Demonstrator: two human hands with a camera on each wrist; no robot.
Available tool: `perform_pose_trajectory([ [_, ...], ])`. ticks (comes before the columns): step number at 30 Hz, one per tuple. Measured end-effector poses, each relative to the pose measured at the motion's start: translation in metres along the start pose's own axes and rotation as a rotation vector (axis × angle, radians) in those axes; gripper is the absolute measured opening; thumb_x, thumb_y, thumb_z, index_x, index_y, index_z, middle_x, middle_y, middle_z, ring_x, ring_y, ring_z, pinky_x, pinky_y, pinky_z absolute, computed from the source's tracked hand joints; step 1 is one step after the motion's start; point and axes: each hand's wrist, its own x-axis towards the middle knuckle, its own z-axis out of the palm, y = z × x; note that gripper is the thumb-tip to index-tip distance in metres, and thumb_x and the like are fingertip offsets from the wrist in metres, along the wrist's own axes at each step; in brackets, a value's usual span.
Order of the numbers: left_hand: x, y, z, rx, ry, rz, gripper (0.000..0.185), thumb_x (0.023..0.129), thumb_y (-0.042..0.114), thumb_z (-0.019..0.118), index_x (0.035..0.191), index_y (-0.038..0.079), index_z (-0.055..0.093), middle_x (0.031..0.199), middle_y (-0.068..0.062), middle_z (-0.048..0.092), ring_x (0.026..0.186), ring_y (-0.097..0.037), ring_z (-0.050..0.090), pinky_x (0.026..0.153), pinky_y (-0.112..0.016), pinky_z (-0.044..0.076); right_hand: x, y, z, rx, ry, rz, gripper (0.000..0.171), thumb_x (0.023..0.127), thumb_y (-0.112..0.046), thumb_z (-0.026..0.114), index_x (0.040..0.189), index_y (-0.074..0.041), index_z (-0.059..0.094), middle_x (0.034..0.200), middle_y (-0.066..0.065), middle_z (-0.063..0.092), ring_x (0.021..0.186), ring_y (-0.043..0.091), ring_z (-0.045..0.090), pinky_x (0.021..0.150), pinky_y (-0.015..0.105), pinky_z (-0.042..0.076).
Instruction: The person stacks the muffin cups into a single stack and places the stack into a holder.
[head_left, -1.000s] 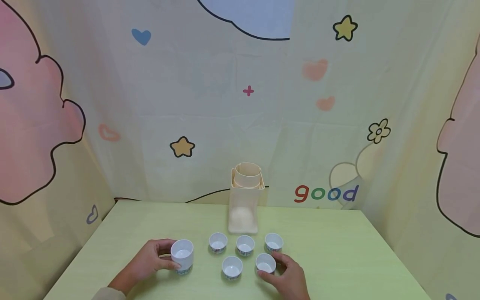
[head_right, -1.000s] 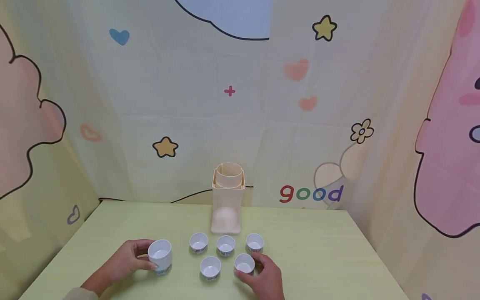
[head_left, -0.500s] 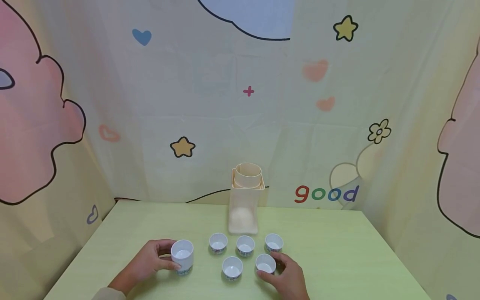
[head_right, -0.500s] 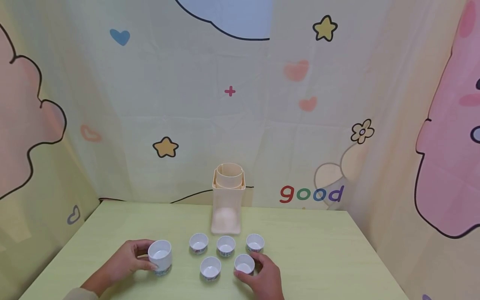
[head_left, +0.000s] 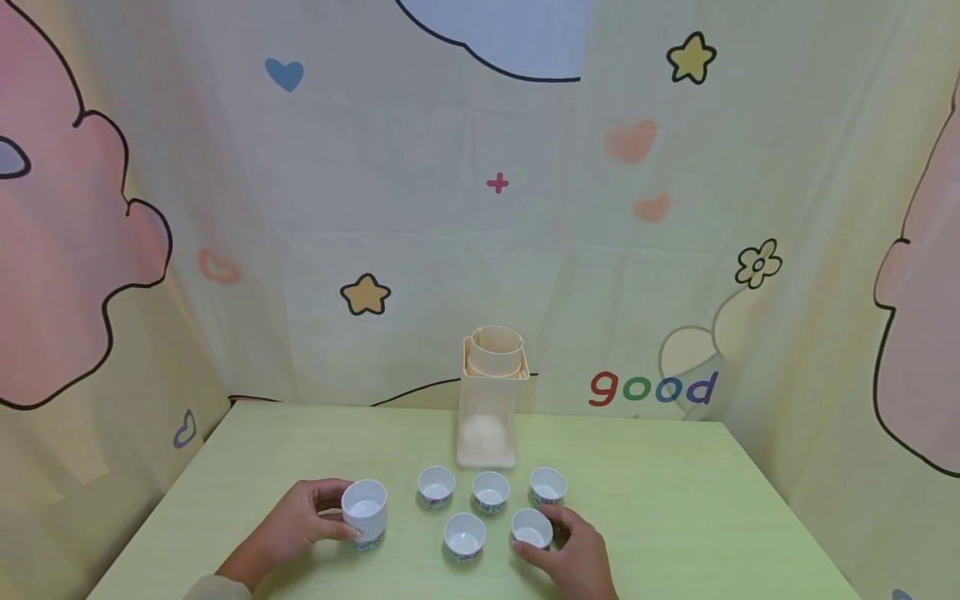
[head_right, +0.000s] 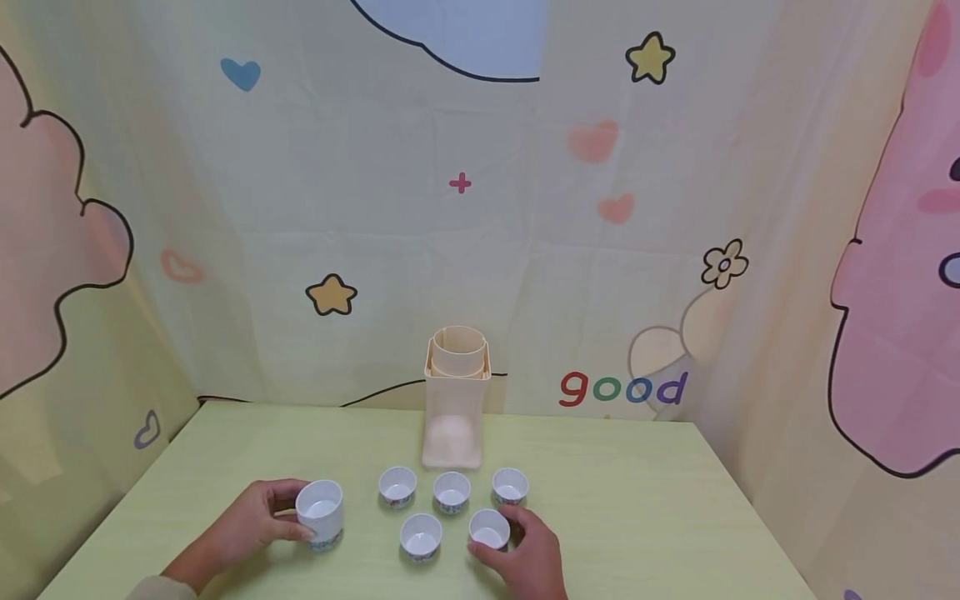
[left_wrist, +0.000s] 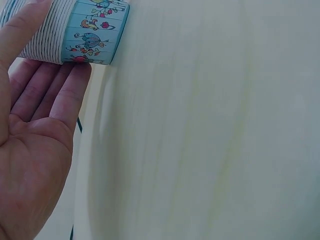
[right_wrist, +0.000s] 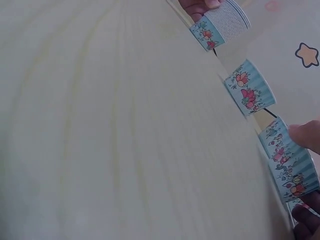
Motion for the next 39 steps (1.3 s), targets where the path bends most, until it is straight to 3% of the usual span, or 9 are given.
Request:
perform_pose_trajectory([
  [9, 0.0, 0.001, 0.0, -0.006, 0.001, -0.006, 0.068, 0.075, 0.019, 0.093, 0.129, -0.01, 0.062, 0.126, -0.025, 0.068, 0.107, -0.013, 0.07, 0.092, -0.025, 0.06, -0.003, -0.003, -0.005, -0.004, -0.033, 0.002, 0.061, 0.07, -0.037, 0.095, 0.119, -0.008, 0.073, 0.123, 0.008, 0.074, 0.12, 0.029, 0.067, 0.103, 0.047, 0.055],
  [14, 0.0, 0.0, 0.0, -0.012, 0.0, -0.012, 0.068, 0.075, 0.018, 0.092, 0.129, -0.01, 0.062, 0.126, -0.024, 0.069, 0.107, -0.013, 0.07, 0.092, -0.025, 0.06, -0.005, -0.005, -0.007, 0.003, -0.048, -0.003, 0.061, 0.07, -0.037, 0.095, 0.119, -0.008, 0.073, 0.122, 0.008, 0.074, 0.117, 0.027, 0.068, 0.1, 0.042, 0.056],
  [21, 0.0, 0.0, 0.0, -0.017, 0.001, -0.013, 0.069, 0.075, 0.018, 0.093, 0.129, -0.011, 0.062, 0.126, -0.024, 0.068, 0.107, -0.013, 0.07, 0.092, -0.025, 0.06, -0.008, -0.01, -0.01, 0.073, -0.072, -0.002, 0.059, 0.071, -0.033, 0.095, 0.119, -0.007, 0.072, 0.118, 0.007, 0.075, 0.105, 0.02, 0.071, 0.088, 0.027, 0.057],
  [39, 0.001, 0.0, -0.001, 0.003, -0.001, -0.019, 0.069, 0.076, 0.021, 0.092, 0.129, -0.011, 0.062, 0.126, -0.022, 0.07, 0.107, -0.014, 0.07, 0.092, -0.026, 0.06, -0.012, -0.033, -0.018, 0.224, -0.16, -0.039, 0.058, 0.073, -0.025, 0.093, 0.123, -0.005, 0.07, 0.121, 0.008, 0.074, 0.102, 0.017, 0.07, 0.088, 0.021, 0.056],
])
